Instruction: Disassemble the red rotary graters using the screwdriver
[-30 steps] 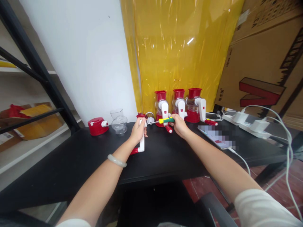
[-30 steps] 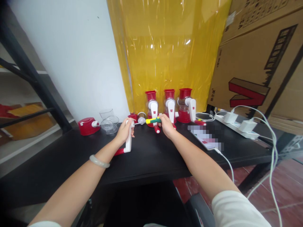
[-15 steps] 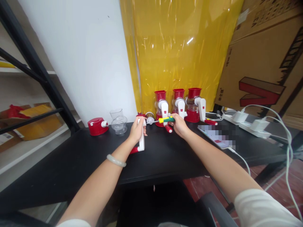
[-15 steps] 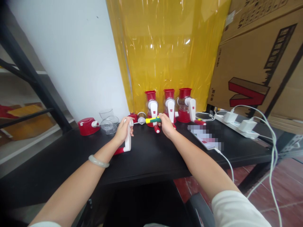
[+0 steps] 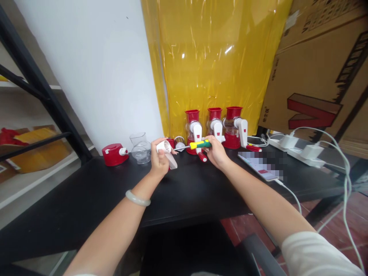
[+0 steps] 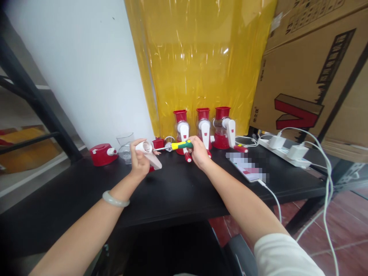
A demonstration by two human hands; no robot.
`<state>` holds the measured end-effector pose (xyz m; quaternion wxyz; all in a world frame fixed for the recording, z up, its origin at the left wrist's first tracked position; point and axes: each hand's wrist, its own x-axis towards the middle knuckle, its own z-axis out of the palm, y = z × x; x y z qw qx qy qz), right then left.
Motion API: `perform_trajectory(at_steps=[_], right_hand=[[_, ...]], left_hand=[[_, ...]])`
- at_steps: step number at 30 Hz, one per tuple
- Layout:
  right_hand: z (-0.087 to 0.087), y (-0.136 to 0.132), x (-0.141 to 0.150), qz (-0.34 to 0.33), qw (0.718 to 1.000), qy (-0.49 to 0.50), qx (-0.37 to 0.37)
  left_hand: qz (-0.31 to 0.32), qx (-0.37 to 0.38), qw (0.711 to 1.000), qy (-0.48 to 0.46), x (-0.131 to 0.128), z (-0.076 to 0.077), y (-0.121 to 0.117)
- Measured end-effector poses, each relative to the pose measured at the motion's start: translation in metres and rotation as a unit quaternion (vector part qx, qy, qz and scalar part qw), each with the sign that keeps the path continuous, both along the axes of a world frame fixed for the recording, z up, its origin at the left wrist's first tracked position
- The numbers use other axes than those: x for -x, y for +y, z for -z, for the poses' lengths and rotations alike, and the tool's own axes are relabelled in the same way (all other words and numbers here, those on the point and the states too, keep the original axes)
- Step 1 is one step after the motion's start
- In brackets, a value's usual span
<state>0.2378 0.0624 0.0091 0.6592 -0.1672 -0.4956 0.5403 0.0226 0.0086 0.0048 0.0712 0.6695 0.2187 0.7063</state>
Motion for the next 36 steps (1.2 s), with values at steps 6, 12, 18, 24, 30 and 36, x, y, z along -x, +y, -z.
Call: perform_trajectory(at_steps=[6,12,18,24,30,36], right_hand=[[-0.005,-0.009,0.001,-0.006,1.000,-0.011,-0.006],[-0.007,-0.013,0.002,0.001,0.999,-0.034,-0.004],[-0.005,-0.014,0.003,0.008,0.999,-0.044,0.005],[-0.003,-0.009,0.002,0.012,0.999,-0.031,-0.010],[0.003,-0.002,-0.001,0.037,0.998,-0.051,-0.014],[0.007,0.007,-0.004,0.072,0.994,-0.077,-0.015]], left_hand=[[-0.100,-0.055,0.993,0.030,0.003,0.001,0.000],[-0.063,0.022,0.998,0.015,-0.001,0.000,-0.008],[-0.071,0.043,0.996,0.010,0.000,0.003,-0.007],[-0.034,0.049,0.998,0.007,0.002,0.008,-0.003],[-0.062,0.123,0.990,0.009,0.003,0.006,-0.005],[-0.070,0.171,0.983,0.020,0.000,0.001,-0.005]])
